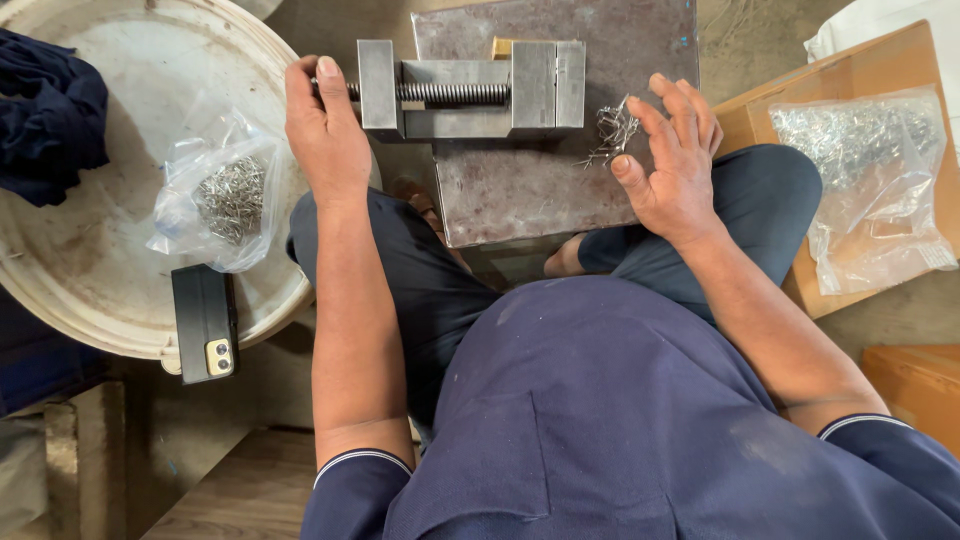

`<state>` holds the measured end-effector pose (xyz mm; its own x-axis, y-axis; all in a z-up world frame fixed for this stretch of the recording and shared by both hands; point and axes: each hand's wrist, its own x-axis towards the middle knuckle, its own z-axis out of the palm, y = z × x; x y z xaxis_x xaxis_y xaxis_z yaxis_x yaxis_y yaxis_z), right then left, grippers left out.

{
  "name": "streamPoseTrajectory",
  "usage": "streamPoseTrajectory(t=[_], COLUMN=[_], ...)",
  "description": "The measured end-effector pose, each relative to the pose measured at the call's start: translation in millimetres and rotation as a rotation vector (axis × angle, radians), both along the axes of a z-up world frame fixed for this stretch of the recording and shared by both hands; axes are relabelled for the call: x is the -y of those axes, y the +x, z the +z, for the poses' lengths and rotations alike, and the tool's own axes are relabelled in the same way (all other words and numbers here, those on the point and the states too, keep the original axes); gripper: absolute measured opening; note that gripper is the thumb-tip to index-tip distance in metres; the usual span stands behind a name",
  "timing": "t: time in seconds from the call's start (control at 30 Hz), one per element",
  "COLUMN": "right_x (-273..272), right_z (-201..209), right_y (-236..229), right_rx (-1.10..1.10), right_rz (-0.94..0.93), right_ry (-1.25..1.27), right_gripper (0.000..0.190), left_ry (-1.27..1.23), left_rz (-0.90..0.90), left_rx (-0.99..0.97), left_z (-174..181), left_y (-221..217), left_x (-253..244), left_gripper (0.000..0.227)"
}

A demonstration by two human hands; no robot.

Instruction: The person sits on the floor and assembles small metal pins by hand. They pick up individual pins from a plastic bag and place them into a metal jig clamped to a small table. The person occasionally uses a wooden block to press the pins into the jig and adjusts the clamp mechanism.

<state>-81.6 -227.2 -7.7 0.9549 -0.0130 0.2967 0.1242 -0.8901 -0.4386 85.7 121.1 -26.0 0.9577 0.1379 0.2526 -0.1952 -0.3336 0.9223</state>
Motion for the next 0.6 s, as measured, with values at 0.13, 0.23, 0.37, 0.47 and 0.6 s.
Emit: streamPoseTrajectory(t=[0.13, 0.23, 0.37, 0.47, 0.6], right_x=[-1, -2, 6, 10, 4], right_z=[0, 4, 0, -6, 2], right_y=[-1, 3, -6, -22, -18], right_rx=[-0.003, 0.045, 0.124, 0.05, 0.098], right_rz=[0.005, 0.011, 0.02, 0.055, 0.138], right_ry=[0.013, 0.005, 0.098, 0.201, 0.096], right_gripper=[0.066, 0.06, 0.032, 0.018, 0.007], left_ry=[-0.03, -0.012, -0.056, -0.257, -0.237], left_rz=[-0.005, 0.029, 0.021, 0.02, 0.048], left_rx=[-0.016, -0.065, 0.101, 0.253, 0.284], left_z=[-7, -5, -4, -1, 22], left_y=[0, 3, 0, -21, -81], left_x=[-2, -2, -3, -4, 20], left_gripper=[0.034, 0.033, 0.026, 0.027, 0.021])
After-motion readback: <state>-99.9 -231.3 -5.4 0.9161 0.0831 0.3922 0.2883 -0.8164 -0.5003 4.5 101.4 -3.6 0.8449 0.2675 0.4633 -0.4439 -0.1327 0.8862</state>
